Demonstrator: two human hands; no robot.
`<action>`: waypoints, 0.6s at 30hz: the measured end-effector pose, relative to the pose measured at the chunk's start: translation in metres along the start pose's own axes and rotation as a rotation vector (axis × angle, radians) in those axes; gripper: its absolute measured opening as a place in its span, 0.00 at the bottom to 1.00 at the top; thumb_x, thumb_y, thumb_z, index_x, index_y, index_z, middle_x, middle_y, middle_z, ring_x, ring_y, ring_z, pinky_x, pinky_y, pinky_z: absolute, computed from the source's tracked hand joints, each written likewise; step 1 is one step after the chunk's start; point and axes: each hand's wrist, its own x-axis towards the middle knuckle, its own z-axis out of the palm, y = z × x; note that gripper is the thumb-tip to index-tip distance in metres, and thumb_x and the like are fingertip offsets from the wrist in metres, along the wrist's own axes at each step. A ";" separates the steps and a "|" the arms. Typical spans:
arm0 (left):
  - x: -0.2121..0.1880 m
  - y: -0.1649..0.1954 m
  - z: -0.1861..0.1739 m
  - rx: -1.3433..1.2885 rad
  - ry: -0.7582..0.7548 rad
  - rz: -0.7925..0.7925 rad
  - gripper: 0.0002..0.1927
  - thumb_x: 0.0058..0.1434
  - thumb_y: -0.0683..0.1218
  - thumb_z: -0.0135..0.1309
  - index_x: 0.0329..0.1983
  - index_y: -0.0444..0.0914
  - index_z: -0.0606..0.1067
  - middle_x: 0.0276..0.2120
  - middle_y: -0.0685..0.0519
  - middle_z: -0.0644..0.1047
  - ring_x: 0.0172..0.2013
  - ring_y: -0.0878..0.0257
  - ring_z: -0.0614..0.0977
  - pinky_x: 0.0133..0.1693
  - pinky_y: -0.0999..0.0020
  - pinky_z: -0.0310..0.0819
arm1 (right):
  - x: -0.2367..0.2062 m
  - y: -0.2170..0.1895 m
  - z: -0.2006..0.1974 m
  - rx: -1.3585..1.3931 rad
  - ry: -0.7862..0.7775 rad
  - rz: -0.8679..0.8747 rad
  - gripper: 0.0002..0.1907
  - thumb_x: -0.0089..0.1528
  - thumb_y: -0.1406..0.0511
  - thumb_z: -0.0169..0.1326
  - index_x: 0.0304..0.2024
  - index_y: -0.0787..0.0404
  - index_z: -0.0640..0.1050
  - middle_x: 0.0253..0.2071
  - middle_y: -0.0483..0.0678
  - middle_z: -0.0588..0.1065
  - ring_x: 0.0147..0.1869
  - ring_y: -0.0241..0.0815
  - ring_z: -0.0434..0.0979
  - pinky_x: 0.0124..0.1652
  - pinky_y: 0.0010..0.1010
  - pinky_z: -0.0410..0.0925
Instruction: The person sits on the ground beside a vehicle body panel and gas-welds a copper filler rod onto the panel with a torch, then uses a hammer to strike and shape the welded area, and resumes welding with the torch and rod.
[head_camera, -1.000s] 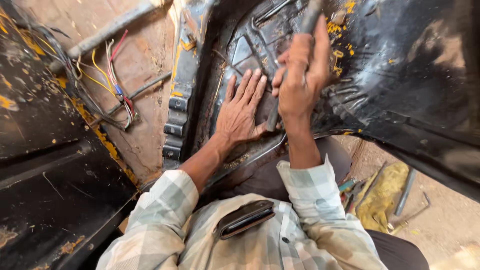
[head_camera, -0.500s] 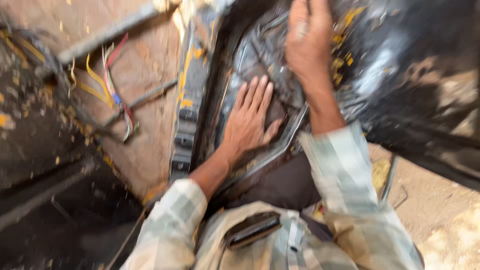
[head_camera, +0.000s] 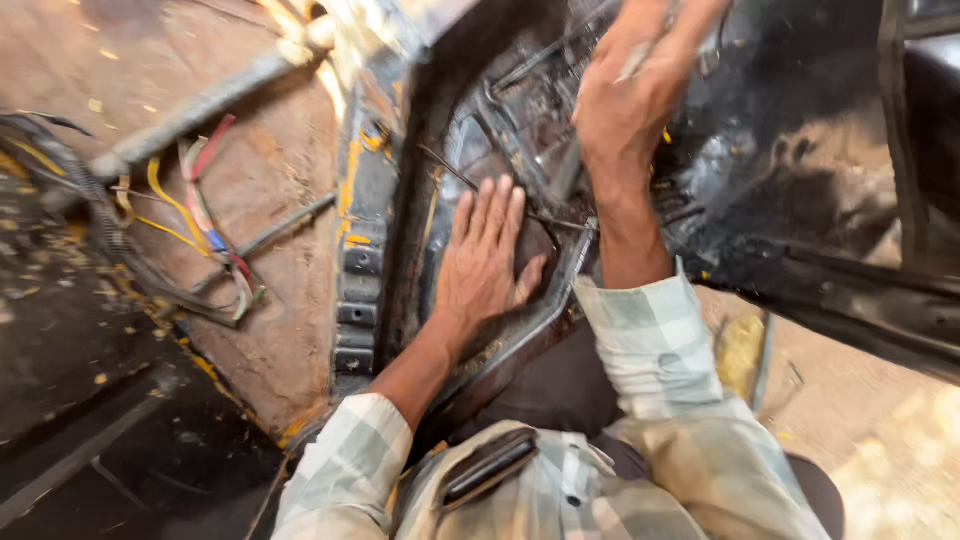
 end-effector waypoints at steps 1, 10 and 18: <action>0.000 0.001 -0.001 0.009 0.016 -0.010 0.43 0.65 0.61 0.49 0.74 0.28 0.58 0.74 0.36 0.59 0.75 0.44 0.55 0.74 0.49 0.40 | 0.000 -0.003 -0.004 -0.008 0.048 0.046 0.14 0.77 0.60 0.41 0.58 0.63 0.65 0.38 0.53 0.68 0.36 0.46 0.67 0.40 0.37 0.66; 0.005 0.003 -0.005 0.002 0.010 -0.012 0.44 0.63 0.62 0.47 0.73 0.27 0.57 0.73 0.36 0.57 0.74 0.44 0.54 0.73 0.49 0.39 | 0.007 -0.009 0.025 0.097 0.017 0.287 0.15 0.74 0.64 0.43 0.61 0.62 0.65 0.33 0.48 0.67 0.28 0.38 0.65 0.28 0.29 0.65; 0.000 0.002 0.002 0.027 -0.002 -0.013 0.45 0.65 0.63 0.46 0.74 0.28 0.56 0.74 0.37 0.57 0.75 0.44 0.54 0.73 0.49 0.38 | 0.018 0.001 0.019 0.110 -0.089 0.491 0.14 0.76 0.64 0.42 0.61 0.64 0.65 0.33 0.53 0.65 0.27 0.42 0.64 0.28 0.33 0.63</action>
